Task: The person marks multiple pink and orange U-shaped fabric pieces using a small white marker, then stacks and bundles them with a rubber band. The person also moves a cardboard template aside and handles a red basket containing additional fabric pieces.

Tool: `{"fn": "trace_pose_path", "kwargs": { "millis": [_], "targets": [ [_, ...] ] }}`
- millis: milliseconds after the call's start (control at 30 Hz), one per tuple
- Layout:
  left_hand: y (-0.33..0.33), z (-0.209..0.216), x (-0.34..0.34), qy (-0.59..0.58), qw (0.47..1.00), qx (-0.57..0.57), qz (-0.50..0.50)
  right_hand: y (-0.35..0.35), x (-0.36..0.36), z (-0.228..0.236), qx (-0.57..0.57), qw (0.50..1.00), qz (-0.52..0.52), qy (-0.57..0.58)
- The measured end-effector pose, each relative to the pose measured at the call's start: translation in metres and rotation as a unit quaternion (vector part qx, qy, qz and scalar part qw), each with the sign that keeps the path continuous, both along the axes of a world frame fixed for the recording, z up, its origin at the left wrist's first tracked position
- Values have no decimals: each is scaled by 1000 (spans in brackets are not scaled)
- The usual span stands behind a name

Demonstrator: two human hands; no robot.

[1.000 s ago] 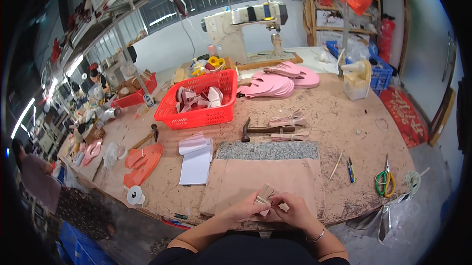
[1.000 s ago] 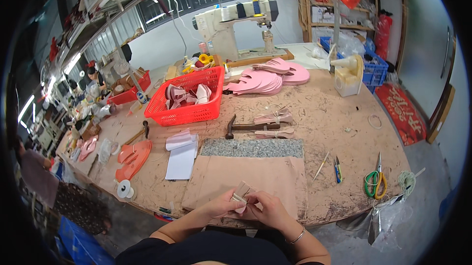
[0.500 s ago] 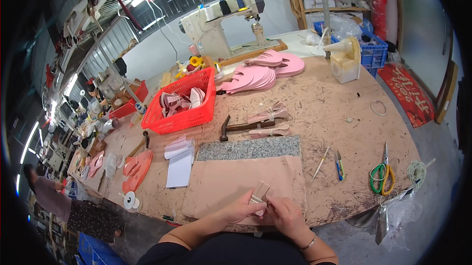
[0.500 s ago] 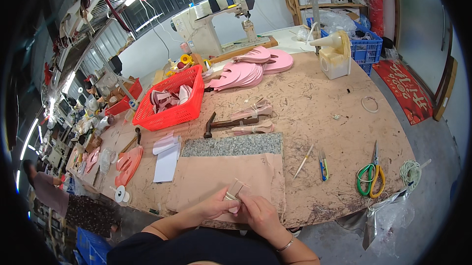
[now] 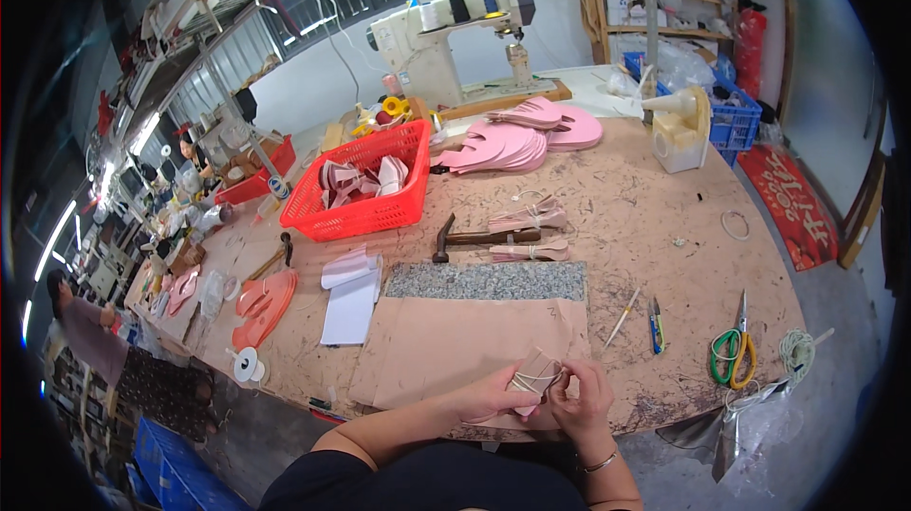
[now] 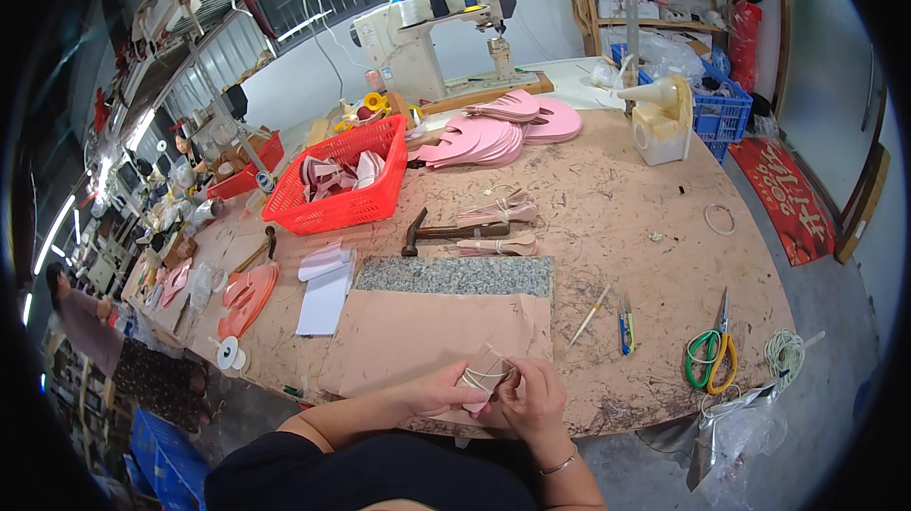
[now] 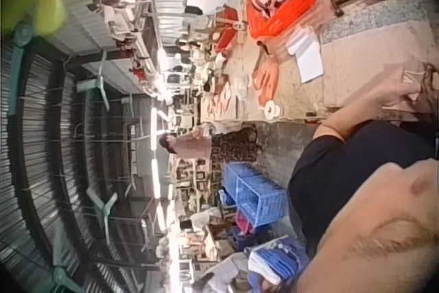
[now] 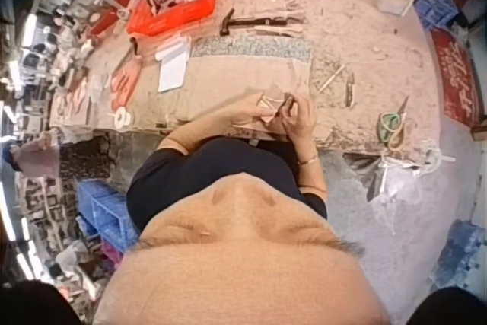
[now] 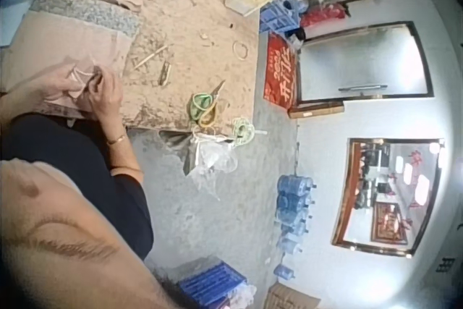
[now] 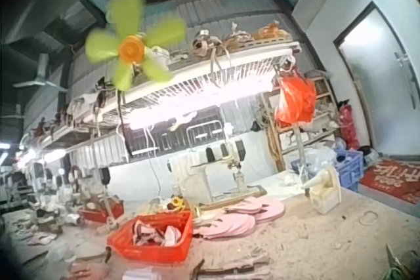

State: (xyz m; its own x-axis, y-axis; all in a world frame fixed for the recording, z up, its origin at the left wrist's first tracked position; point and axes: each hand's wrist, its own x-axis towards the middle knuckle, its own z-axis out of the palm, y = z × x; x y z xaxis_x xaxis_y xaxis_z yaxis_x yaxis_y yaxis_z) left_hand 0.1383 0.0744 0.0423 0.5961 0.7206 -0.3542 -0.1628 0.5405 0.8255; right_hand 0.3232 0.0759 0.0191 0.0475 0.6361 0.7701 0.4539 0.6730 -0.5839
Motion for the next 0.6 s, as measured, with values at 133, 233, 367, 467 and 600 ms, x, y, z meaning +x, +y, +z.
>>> {"fn": "trace_pose_path", "kwargs": {
  "millis": [133, 233, 367, 467, 600],
  "targets": [
    [4, -3, -17, 56, 994, 92, -13, -4, -14, -3, 15, 999, -38, -27],
    [1, 9, -25, 107, 980, 167, 8, -6, -24, -3, 5, 997, -48, -54],
    [-17, 25, -36, 103, 977, 180, 47, -6, -33, 0, -56, 996, -8, -66],
    [-24, 15, -38, 89, 974, 173, 114, -15, -49, 17, -44, 996, 50, -54],
    [-24, 28, -45, 101, 978, 150, 106, -15, -52, 7, -37, 994, 44, -91]
  ]
}}
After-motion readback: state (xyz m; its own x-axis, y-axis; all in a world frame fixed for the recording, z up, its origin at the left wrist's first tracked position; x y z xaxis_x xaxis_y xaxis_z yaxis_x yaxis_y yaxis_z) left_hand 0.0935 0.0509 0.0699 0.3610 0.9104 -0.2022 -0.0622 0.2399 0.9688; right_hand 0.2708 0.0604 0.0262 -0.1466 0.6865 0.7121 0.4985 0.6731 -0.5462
